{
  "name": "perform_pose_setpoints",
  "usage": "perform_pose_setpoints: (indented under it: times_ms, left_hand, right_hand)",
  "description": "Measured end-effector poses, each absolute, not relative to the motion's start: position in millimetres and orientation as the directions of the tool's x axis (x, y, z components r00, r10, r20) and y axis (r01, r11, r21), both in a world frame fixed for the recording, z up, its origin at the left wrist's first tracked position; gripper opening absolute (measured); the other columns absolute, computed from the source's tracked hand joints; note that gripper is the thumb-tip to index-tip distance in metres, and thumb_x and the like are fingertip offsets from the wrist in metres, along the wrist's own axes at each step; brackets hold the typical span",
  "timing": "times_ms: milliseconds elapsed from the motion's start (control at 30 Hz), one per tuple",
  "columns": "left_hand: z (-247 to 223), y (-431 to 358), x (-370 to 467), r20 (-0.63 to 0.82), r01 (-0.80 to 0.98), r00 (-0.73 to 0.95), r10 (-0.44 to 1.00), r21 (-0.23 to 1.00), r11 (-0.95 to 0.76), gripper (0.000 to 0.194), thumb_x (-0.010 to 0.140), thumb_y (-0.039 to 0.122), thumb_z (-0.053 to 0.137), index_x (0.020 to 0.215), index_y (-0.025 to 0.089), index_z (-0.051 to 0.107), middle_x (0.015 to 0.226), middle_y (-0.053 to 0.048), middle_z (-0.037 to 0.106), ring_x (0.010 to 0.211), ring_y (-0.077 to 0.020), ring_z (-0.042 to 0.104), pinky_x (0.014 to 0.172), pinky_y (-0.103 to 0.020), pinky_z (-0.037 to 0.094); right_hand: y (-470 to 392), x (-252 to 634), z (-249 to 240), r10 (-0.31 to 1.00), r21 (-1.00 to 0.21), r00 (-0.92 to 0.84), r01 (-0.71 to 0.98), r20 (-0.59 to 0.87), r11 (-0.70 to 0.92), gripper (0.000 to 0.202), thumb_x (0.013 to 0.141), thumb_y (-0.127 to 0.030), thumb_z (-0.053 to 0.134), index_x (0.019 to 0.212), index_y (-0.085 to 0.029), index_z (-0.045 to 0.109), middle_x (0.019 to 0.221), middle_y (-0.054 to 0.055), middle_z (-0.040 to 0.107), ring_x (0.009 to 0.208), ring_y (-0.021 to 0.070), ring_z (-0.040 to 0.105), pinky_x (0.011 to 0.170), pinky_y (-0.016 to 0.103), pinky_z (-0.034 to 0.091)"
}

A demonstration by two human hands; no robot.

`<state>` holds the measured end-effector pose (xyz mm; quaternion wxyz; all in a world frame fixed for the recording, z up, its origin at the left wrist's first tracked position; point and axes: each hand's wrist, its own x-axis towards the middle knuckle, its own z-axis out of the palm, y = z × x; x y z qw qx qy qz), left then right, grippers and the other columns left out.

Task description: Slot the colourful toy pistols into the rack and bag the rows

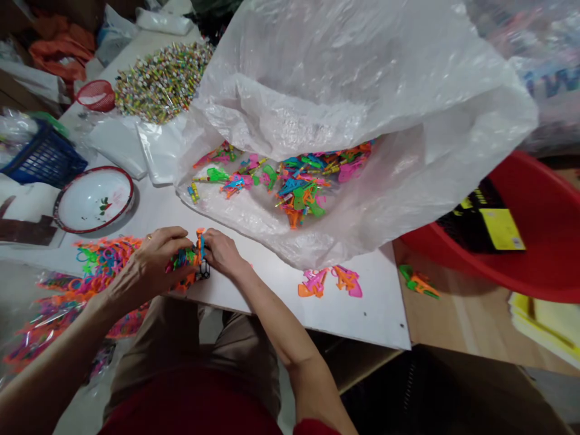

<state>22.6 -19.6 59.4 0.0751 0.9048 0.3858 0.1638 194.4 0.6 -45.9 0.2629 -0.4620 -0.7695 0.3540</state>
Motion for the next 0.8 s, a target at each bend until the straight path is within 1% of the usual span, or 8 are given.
perform_pose_setpoints:
  times_ms: [100,200,333,433,600,700,767,800]
  left_hand:
    - [58.8,-20.4,21.3,0.254,0.66,0.645,0.72,0.29,-0.693,0.025,0.088,0.031,0.06,0.109,0.017,0.059,0.115,-0.01,0.057,0.106,-0.0236,0.057,0.092,-0.038,0.047]
    - [58.1,-20.7,20.4,0.247,0.672,0.642,0.725,0.273,-0.688,0.027,0.088,0.03,0.06,0.112,0.019,0.059,0.116,-0.01,0.057,0.108,-0.0238,0.057,0.091,-0.038,0.047]
    - [56.8,-19.3,21.7,0.239,0.659,0.699,0.674,0.153,-0.737,0.031,0.088,0.034,0.059,0.114,0.018,0.06,0.113,-0.011,0.062,0.103,-0.0249,0.059,0.094,-0.042,0.045]
    - [54.4,-18.1,23.1,0.267,0.632,0.729,0.631,0.091,-0.769,0.03,0.091,0.036,0.055,0.114,0.017,0.061,0.109,-0.012,0.065,0.101,-0.0257,0.061,0.093,-0.043,0.044]
    - [51.1,-16.7,20.8,0.294,0.62,0.733,0.613,0.081,-0.781,0.033,0.093,0.039,0.051,0.115,0.017,0.062,0.11,-0.012,0.067,0.108,-0.0284,0.06,0.091,-0.044,0.045]
    - [48.2,-16.5,18.0,0.295,0.614,0.736,0.609,0.087,-0.784,0.036,0.094,0.041,0.049,0.117,0.017,0.061,0.111,-0.013,0.067,0.109,-0.0287,0.06,0.092,-0.044,0.045]
    - [43.9,-16.2,16.2,0.31,0.613,0.729,0.61,0.101,-0.784,0.036,0.094,0.042,0.048,0.117,0.017,0.061,0.113,-0.013,0.067,0.109,-0.0289,0.059,0.092,-0.044,0.046]
    - [41.1,-15.8,15.4,0.321,0.609,0.724,0.61,0.115,-0.785,0.035,0.094,0.041,0.048,0.115,0.017,0.062,0.114,-0.013,0.067,0.109,-0.029,0.059,0.092,-0.044,0.046]
  right_hand:
    - [-2.2,192.6,-46.3,0.91,-0.747,-0.414,0.597,0.025,0.293,0.013,0.081,-0.016,0.058,0.092,-0.02,0.061,0.095,0.004,0.061,0.086,0.0176,0.057,0.072,0.024,0.042]
    - [0.4,187.8,-43.8,0.9,-0.682,-0.436,0.656,0.009,0.325,0.013,0.082,-0.016,0.057,0.093,-0.019,0.061,0.094,0.005,0.061,0.087,0.0191,0.057,0.072,0.026,0.043]
    - [5.1,177.9,-34.0,0.886,-0.562,-0.461,0.749,-0.059,0.352,0.017,0.09,-0.018,0.047,0.099,-0.019,0.061,0.096,0.007,0.061,0.089,0.0219,0.056,0.072,0.029,0.044]
    - [2.0,173.7,-30.3,0.888,-0.518,-0.451,0.783,-0.094,0.343,0.019,0.093,-0.018,0.044,0.102,-0.018,0.061,0.099,0.009,0.061,0.09,0.0233,0.056,0.071,0.031,0.045]
    - [-7.2,169.9,-41.6,0.897,-0.506,-0.442,0.769,0.021,0.391,0.015,0.092,-0.022,0.052,0.104,-0.018,0.059,0.104,0.008,0.06,0.097,0.0234,0.053,0.073,0.029,0.045]
    - [-1.5,179.0,-47.8,0.86,-0.572,-0.506,0.688,0.063,0.447,0.013,0.089,-0.025,0.058,0.098,-0.017,0.062,0.097,0.006,0.06,0.089,0.02,0.054,0.076,0.027,0.043]
    - [9.4,202.0,-45.2,0.816,-0.626,-0.575,0.614,0.063,0.481,0.011,0.088,-0.022,0.06,0.097,-0.017,0.064,0.093,0.004,0.061,0.085,0.0168,0.055,0.076,0.024,0.042]
    - [16.5,219.8,-40.8,0.814,-0.629,-0.578,0.614,0.053,0.477,0.013,0.087,-0.019,0.06,0.099,-0.017,0.065,0.094,0.004,0.062,0.085,0.0157,0.056,0.077,0.023,0.042]
